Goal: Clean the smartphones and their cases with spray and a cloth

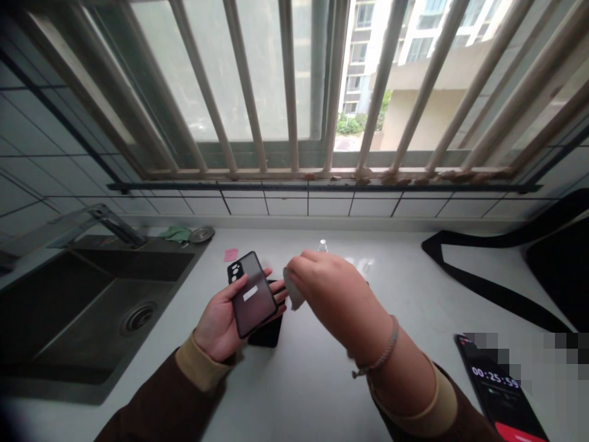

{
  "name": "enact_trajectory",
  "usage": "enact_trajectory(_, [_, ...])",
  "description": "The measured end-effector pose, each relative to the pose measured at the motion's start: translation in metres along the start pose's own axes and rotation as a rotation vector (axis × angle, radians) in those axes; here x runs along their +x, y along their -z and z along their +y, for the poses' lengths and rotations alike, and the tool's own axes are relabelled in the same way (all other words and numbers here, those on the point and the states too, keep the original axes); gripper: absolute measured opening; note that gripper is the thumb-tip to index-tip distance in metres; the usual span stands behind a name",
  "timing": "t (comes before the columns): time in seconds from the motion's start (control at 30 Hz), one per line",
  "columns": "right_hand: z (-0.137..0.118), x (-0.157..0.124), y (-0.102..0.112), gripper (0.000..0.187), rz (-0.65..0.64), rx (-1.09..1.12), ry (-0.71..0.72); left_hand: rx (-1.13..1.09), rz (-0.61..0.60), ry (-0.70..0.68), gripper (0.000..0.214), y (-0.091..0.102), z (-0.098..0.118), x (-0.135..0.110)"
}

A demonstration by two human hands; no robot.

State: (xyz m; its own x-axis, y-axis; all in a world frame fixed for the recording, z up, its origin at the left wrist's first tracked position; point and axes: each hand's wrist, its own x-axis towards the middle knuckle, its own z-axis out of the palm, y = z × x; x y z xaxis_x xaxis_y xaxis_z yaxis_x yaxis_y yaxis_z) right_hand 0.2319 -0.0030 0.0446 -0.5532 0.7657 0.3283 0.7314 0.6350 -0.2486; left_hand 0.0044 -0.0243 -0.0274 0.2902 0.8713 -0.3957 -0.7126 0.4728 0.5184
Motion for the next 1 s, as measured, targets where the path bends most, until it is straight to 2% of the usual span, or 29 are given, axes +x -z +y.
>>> enact_trajectory(0.17, [0.019, -0.003, 0.005, 0.011, 0.039, -0.004, -0.182, 0.289, 0.143, -0.012, 0.033, 0.011, -0.005, 0.006])
enact_trajectory(0.27, [0.019, -0.002, 0.003, 0.014, 0.053, -0.014, -0.215, 0.492, 0.119, -0.103, 0.035, 0.014, -0.01, 0.007])
enact_trajectory(0.33, [0.017, -0.002, 0.001, 0.017, 0.066, -0.027, -0.214, 0.573, 0.097, -0.173, 0.056, 0.014, -0.012, 0.007])
enact_trajectory(0.4, [0.016, -0.001, -0.001, 0.017, 0.079, -0.055, -0.219, 0.624, 0.11, -0.232, 0.088, 0.014, -0.014, 0.007])
enact_trajectory(0.47, [0.015, -0.001, -0.002, 0.015, 0.078, -0.082, -0.24, 0.67, 0.1, -0.235, 0.111, 0.013, -0.015, 0.007])
enact_trajectory(0.5, [0.014, -0.001, -0.002, 0.014, 0.076, -0.09, -0.255, 0.692, 0.068, -0.211, 0.114, 0.013, -0.016, 0.006])
enact_trajectory(0.6, [0.012, -0.001, 0.002, 0.013, 0.08, -0.098, -0.305, 0.767, -0.072, -0.136, 0.109, 0.014, -0.023, 0.006])
enact_trajectory(0.7, [0.011, -0.002, 0.007, 0.014, 0.095, -0.102, -0.346, 0.982, -0.127, -0.205, 0.092, 0.013, -0.03, 0.005])
enact_trajectory(0.8, [0.011, -0.003, 0.012, 0.014, 0.115, -0.097, -0.364, 1.29, -0.084, -0.343, 0.065, 0.005, -0.031, 0.0])
enact_trajectory(0.83, [0.012, -0.004, 0.013, 0.014, 0.124, -0.095, -0.367, 1.382, -0.05, -0.375, 0.062, 0.0, -0.031, -0.002])
enact_trajectory(0.93, [0.013, -0.005, 0.016, 0.015, 0.153, -0.096, -0.374, 1.657, 0.117, -0.446, 0.07, -0.016, -0.034, -0.009])
enact_trajectory(1.0, [0.014, -0.005, 0.016, 0.016, 0.167, -0.098, -0.376, 1.781, 0.076, -0.472, 0.072, -0.028, -0.04, -0.011])
